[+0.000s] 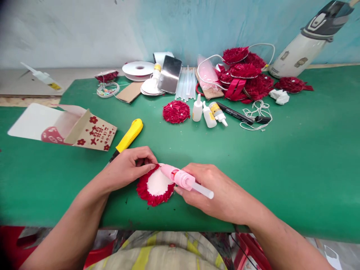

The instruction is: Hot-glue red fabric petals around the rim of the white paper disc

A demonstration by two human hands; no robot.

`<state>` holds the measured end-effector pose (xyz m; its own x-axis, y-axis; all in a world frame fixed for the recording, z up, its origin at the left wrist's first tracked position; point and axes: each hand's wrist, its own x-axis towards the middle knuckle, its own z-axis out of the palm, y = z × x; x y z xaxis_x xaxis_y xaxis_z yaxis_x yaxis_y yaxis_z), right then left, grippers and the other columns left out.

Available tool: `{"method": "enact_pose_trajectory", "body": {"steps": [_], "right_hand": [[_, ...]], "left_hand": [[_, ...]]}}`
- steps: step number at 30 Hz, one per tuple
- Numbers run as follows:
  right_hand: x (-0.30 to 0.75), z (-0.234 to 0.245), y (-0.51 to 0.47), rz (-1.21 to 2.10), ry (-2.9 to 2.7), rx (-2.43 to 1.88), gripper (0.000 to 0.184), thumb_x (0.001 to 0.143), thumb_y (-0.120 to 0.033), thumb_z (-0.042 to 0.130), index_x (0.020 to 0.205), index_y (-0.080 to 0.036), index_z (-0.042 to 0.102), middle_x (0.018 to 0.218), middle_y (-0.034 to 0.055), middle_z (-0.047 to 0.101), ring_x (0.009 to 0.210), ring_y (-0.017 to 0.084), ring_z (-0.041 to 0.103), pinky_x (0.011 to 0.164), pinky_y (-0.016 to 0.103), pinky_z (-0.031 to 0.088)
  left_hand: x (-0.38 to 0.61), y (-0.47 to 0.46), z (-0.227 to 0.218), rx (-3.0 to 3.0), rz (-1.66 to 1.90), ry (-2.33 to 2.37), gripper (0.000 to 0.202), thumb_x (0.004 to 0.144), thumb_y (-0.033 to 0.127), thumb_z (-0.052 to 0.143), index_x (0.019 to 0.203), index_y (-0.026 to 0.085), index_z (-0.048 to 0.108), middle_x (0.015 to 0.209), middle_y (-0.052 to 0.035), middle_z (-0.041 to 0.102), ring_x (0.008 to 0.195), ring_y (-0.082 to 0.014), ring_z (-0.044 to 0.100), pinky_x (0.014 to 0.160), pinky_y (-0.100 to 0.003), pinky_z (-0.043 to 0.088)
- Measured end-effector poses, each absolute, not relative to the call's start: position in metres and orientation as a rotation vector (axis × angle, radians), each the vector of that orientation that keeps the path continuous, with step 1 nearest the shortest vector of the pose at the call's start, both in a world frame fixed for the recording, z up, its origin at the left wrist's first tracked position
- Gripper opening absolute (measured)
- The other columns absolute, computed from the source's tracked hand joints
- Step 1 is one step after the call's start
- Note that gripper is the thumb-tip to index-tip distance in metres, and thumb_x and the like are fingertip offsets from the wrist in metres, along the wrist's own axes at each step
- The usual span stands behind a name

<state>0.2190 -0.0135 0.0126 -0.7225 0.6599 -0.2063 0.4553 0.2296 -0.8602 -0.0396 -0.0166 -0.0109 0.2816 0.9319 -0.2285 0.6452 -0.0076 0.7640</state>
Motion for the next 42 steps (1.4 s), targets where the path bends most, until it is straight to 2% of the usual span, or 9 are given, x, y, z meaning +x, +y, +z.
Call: {"method": "enact_pose_trajectory", "body": {"steps": [17,31,34,37,42], "right_hand": [[0.213,0.009,-0.015,1.524,-2.229,-1.079,0.027,0.092,-0.025,0.056,0.070,-0.021,0.041,0.065,-0.0062,0.045,0.058,0.010,0.038,0.053,0.025,0.026],[0.211,0.002,-0.014,1.452,-2.307,-1.113,0.023,0.094,-0.028,0.051,0.073,-0.021,0.046,0.067,-0.0050,0.047,0.060,0.011,0.038,0.055,0.025,0.031],[0.210,0.000,-0.015,1.411,-2.319,-1.080,0.017,0.096,-0.028,0.046,0.084,-0.021,0.056,0.079,-0.0024,0.056,0.068,0.013,0.047,0.061,0.024,0.036],[0.210,0.002,-0.016,1.449,-2.297,-1.067,0.020,0.099,-0.031,0.042,0.097,-0.022,0.060,0.092,-0.0004,0.063,0.077,0.014,0.055,0.067,0.024,0.042],[0.211,0.005,-0.017,1.420,-2.316,-1.082,0.027,0.099,-0.036,0.040,0.097,-0.021,0.063,0.086,0.0010,0.065,0.077,0.016,0.059,0.068,0.025,0.045]], "left_hand": [[-0.041,-0.016,-0.014,1.767,0.419,1.445,0.011,0.083,0.018,0.057,0.077,0.017,0.066,0.077,0.0010,0.060,0.066,-0.0097,0.055,0.059,-0.022,0.043],[-0.038,-0.015,-0.012,1.828,0.381,1.482,0.011,0.082,0.015,0.056,0.077,0.017,0.066,0.077,0.0006,0.061,0.069,-0.0114,0.056,0.061,-0.023,0.042],[-0.038,-0.016,-0.013,1.837,0.383,1.480,0.011,0.082,0.015,0.056,0.078,0.017,0.066,0.077,0.0005,0.061,0.069,-0.0115,0.056,0.062,-0.023,0.042],[-0.038,-0.016,-0.013,1.846,0.377,1.480,0.012,0.083,0.016,0.055,0.078,0.018,0.065,0.077,0.0003,0.061,0.070,-0.0118,0.056,0.062,-0.023,0.042],[-0.038,-0.016,-0.012,1.859,0.362,1.484,0.012,0.084,0.018,0.054,0.077,0.017,0.064,0.078,-0.0004,0.061,0.072,-0.0129,0.056,0.062,-0.024,0.042]]}}
